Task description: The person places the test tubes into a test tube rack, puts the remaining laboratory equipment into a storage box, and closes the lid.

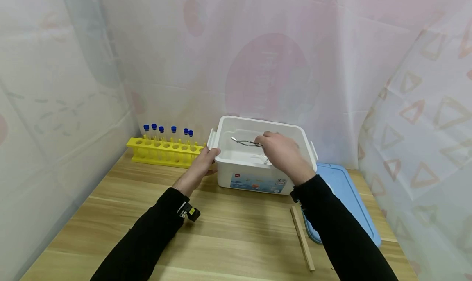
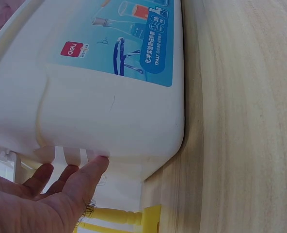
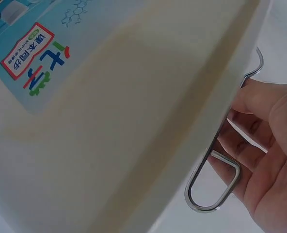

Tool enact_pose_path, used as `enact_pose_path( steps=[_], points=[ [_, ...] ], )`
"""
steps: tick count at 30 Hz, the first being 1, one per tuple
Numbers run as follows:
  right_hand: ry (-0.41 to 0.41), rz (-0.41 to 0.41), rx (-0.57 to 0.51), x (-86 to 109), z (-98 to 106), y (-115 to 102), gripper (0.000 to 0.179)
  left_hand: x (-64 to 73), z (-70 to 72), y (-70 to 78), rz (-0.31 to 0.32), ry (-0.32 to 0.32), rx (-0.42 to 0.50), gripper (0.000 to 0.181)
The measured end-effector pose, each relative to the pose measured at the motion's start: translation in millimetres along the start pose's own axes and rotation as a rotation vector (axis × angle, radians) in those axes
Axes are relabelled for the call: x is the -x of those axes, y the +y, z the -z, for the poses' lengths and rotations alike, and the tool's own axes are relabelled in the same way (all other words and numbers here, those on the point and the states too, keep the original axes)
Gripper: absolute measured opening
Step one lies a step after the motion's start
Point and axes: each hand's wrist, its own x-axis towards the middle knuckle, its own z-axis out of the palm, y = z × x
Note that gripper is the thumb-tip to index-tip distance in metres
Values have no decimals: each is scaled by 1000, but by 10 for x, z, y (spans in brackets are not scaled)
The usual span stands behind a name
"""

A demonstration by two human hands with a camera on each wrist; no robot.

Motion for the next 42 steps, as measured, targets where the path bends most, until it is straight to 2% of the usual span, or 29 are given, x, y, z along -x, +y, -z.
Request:
enact_pose_path(
  steps=[10,20,30,35,38,39,42],
  points=[
    [-51,-8,6,-141,-146,42,44,-5,-22,3,-8,0,1,85],
    [-104,27,-5,-273,-275,94,52,-2,-24,22,6,11,11,81],
    [-172,34,-28,-351,-349,114,35,0,-13,16,4,10,5,85],
    [-200,24,-70,-362,-360,119,36,3,-18,12,3,12,3,87],
    [-199,48,-103,-394,-474,225,34,13,-23,10,2,13,1,87],
    [-182,72,-130,-455,-638,358,37,18,-26,15,2,12,1,87],
    [-179,89,-127,-579,-923,580,37,21,-27,15,0,8,3,87]
  ],
)
